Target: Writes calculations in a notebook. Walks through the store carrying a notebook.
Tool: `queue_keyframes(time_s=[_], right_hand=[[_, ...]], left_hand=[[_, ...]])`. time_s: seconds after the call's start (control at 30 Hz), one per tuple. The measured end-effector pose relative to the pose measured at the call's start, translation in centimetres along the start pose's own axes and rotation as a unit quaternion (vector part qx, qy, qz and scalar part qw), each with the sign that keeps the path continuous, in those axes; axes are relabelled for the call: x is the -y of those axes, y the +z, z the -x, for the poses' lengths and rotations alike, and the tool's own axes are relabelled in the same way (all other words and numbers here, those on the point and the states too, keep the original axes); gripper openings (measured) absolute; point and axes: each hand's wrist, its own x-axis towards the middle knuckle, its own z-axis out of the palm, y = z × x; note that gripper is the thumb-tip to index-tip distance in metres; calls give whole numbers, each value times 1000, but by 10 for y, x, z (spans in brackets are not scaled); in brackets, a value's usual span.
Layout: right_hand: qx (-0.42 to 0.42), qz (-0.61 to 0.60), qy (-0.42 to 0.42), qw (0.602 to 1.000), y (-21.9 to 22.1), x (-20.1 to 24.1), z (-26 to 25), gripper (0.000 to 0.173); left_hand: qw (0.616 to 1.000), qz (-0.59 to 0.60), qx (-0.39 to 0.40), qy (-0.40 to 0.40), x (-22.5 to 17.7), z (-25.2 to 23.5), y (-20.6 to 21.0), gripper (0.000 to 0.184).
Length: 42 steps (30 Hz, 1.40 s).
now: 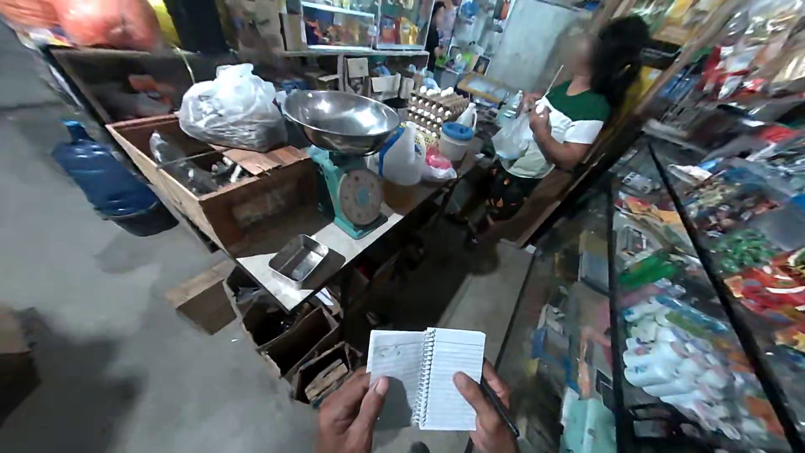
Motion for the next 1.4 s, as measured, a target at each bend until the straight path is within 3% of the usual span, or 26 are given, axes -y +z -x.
queue_keyframes(time_s=[0.17, 0.33, 0.6, 1.4], right_hand=[[-6, -14, 6, 1000, 6, -4, -24, 26], [35, -38, -23, 998, 7, -2, -58, 24], [85, -38, -47, 995, 3, -1, -87, 25], [71, -23, -58, 996, 7, -16, -24, 20]], left_hand=[[1000, -3, 3, 6, 8, -19, 4, 18], [999, -26, 3, 39, 8, -37, 13, 15], [999, -30, -9, 27, 12, -47, 22, 17], [999, 27, 26, -6, -6, -17, -17, 19]])
